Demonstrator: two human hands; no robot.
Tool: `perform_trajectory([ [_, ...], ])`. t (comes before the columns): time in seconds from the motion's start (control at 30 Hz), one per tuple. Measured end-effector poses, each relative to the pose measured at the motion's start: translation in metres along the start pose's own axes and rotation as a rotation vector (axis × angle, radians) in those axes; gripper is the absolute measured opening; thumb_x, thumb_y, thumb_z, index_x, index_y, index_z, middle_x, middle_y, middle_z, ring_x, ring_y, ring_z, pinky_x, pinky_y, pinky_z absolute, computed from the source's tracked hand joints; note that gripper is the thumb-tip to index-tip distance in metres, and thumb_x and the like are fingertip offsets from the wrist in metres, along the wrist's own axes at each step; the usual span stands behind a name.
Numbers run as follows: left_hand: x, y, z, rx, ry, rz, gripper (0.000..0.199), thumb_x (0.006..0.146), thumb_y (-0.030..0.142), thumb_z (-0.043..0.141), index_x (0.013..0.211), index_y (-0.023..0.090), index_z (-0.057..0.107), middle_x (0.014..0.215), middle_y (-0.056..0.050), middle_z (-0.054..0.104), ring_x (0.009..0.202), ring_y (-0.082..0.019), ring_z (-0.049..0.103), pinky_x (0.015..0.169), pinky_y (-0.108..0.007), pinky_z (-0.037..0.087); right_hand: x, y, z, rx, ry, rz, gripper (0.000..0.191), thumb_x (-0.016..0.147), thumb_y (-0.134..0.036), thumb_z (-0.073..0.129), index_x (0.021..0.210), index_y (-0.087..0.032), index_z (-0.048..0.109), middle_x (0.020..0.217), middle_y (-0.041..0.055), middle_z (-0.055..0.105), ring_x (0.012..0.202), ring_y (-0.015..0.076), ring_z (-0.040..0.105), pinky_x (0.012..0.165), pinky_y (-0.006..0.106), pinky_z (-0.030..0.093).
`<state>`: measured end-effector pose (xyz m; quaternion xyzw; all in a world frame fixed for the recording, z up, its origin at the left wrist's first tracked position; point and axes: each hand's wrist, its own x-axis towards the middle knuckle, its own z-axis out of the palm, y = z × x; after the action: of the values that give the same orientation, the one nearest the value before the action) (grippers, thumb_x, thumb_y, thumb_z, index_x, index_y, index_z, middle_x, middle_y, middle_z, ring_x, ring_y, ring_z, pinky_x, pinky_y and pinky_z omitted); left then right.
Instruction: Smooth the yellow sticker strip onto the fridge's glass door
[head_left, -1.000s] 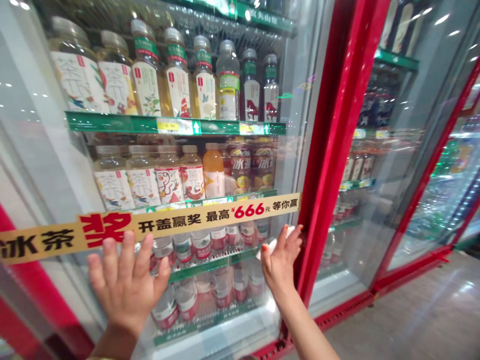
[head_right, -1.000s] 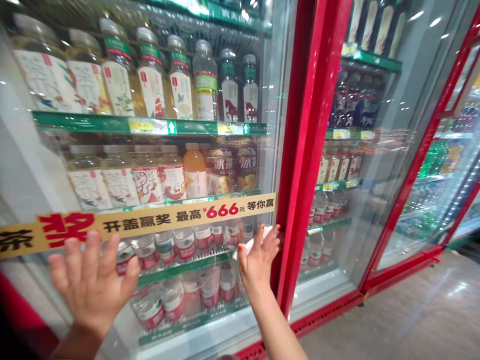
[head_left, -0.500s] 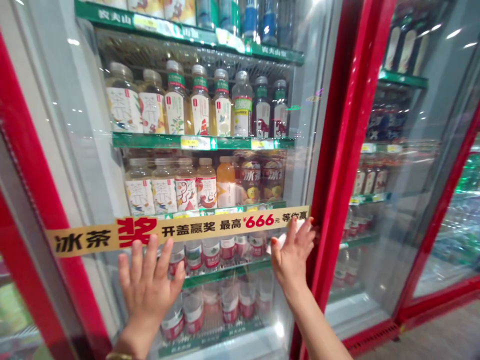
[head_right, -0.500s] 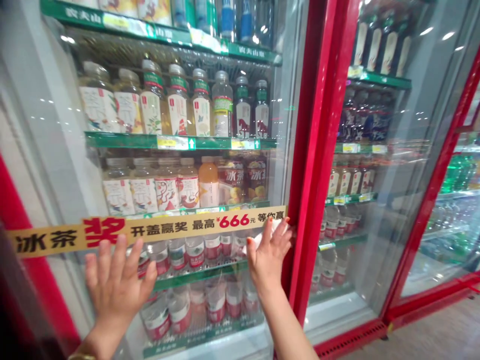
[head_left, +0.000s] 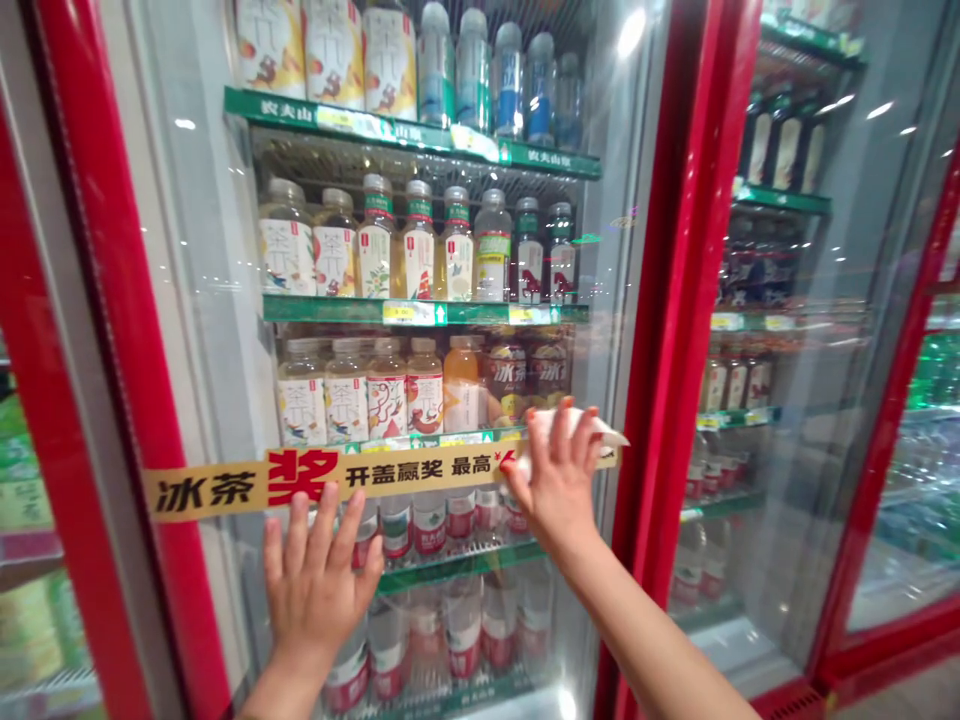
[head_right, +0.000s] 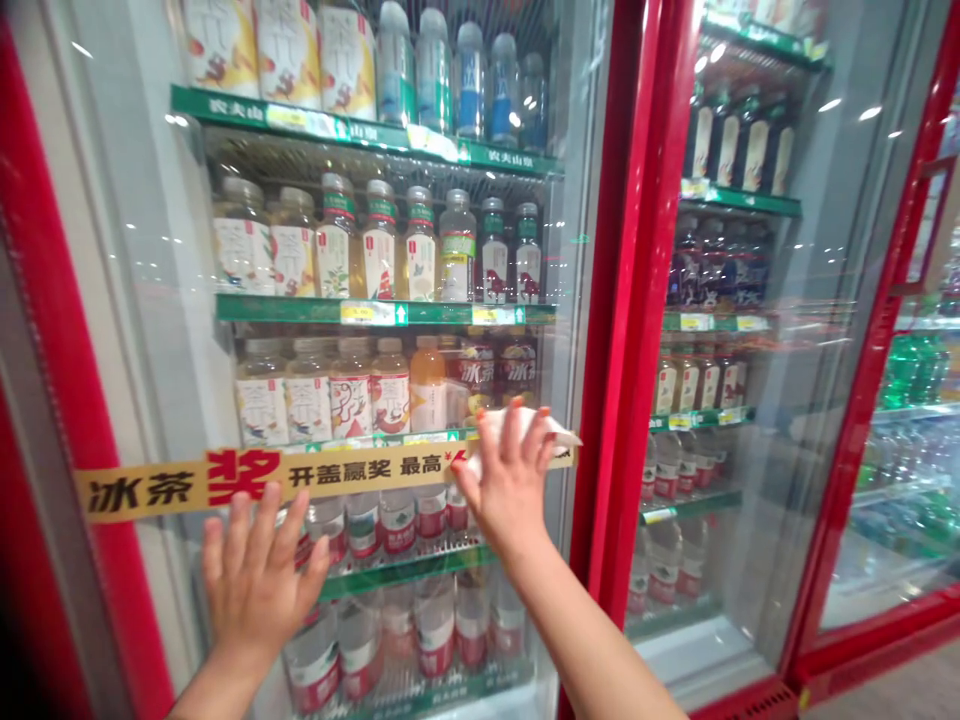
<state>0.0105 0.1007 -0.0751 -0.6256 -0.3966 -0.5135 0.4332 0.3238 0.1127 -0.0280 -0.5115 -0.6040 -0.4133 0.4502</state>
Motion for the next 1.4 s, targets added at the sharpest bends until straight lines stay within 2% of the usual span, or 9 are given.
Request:
perform_trajectory([
  [0.17,-0.001,-0.002,0.001,0.016,0.009,0.03,0.089,0.096,0.03,0.073,0.174,0.03,0.029,0.182,-0.006,0.025,0.173,-0.027,0.016,0.143,-0.053,0.011,-0.064,-0.004,0.006,0.078,-0.186,-0.789,0.068,0.099,-0.072,0.063,0.163,-0.056,0.045,0.18,-0.0165,0.034,0.169,0.0293,0.026,0.132,0.05,0.037],
  [0.23,-0.002,-0.002,0.002,0.004,0.004,0.018,0.089,0.096,0.03,0.074,0.174,0.03,0.03,0.182,-0.006,0.026,0.172,-0.028,0.017,0.143,-0.054,0.011,-0.049,0.021,0.002,0.026,-0.203,-0.645,0.069,0.099,-0.068,0.066,0.164,-0.055,0.045,0.181,-0.0116,0.033,0.169,0.034,0.025,0.132,0.057,0.035],
  [0.4,-0.001,0.0,0.003,0.001,-0.009,-0.005,0.09,0.096,0.031,0.073,0.174,0.032,0.028,0.182,-0.005,0.026,0.172,-0.028,0.017,0.143,-0.056,0.011,0.031,0.038,-0.012,-0.073,-0.045,0.17,0.077,0.108,-0.054,0.051,0.176,-0.026,0.029,0.186,0.0173,0.006,0.169,0.0542,0.008,0.119,0.083,0.037],
  [0.63,-0.017,-0.016,-0.016,-0.145,-0.092,-0.019,0.08,0.099,0.038,0.069,0.171,0.039,0.035,0.18,-0.001,0.031,0.172,-0.029,0.021,0.143,-0.055,0.011,-0.03,0.007,-0.013,-0.013,-0.014,-0.759,0.067,0.096,-0.082,0.055,0.158,-0.057,0.054,0.177,-0.0204,0.038,0.174,0.0277,0.011,0.129,0.047,0.045],
  [0.77,-0.032,-0.031,-0.02,-0.013,-0.075,0.01,0.083,0.1,0.032,0.064,0.174,0.035,0.026,0.183,0.0,0.019,0.174,-0.024,0.009,0.143,-0.05,0.004,0.048,0.043,-0.021,-0.035,-0.011,-0.304,0.074,0.103,-0.063,0.057,0.17,-0.036,0.042,0.187,0.0047,0.016,0.172,0.0465,0.0,0.128,0.079,0.029],
  [0.9,-0.037,-0.033,-0.015,0.046,-0.042,0.022,0.086,0.099,0.03,0.064,0.175,0.035,0.024,0.184,0.001,0.016,0.174,-0.024,0.008,0.143,-0.052,0.005,0.087,0.017,-0.015,-0.007,-0.031,0.019,0.077,0.108,-0.058,0.046,0.176,-0.028,0.025,0.188,0.0106,-0.001,0.17,0.054,-0.005,0.122,0.091,0.022],
  [1.1,-0.04,-0.037,-0.011,0.056,-0.053,0.028,0.088,0.097,0.028,0.066,0.175,0.032,0.025,0.184,-0.002,0.018,0.174,-0.026,0.01,0.143,-0.053,0.007,0.013,-0.032,-0.008,0.203,-0.613,-0.916,0.068,0.097,-0.055,0.07,0.158,-0.067,0.042,0.174,-0.0267,0.039,0.164,0.025,0.04,0.134,0.054,0.041],
  [1.3,-0.043,-0.038,-0.011,0.051,-0.059,0.036,0.088,0.097,0.029,0.068,0.174,0.033,0.026,0.183,-0.002,0.019,0.174,-0.026,0.009,0.143,-0.055,0.008,0.155,-0.02,-0.043,0.042,-0.097,-0.169,0.08,0.109,-0.067,0.033,0.172,-0.018,0.035,0.187,0.0134,0.004,0.168,0.0549,0.001,0.125,0.082,0.016],
  [1.4,-0.045,-0.036,-0.011,0.046,-0.066,0.015,0.087,0.097,0.031,0.067,0.174,0.034,0.027,0.183,-0.002,0.021,0.174,-0.027,0.011,0.143,-0.056,0.01,0.146,-0.05,-0.034,0.089,-0.027,-0.09,0.078,0.111,-0.065,0.029,0.173,-0.018,0.031,0.186,0.0154,0.004,0.167,0.0569,0.001,0.123,0.084,0.015],
])
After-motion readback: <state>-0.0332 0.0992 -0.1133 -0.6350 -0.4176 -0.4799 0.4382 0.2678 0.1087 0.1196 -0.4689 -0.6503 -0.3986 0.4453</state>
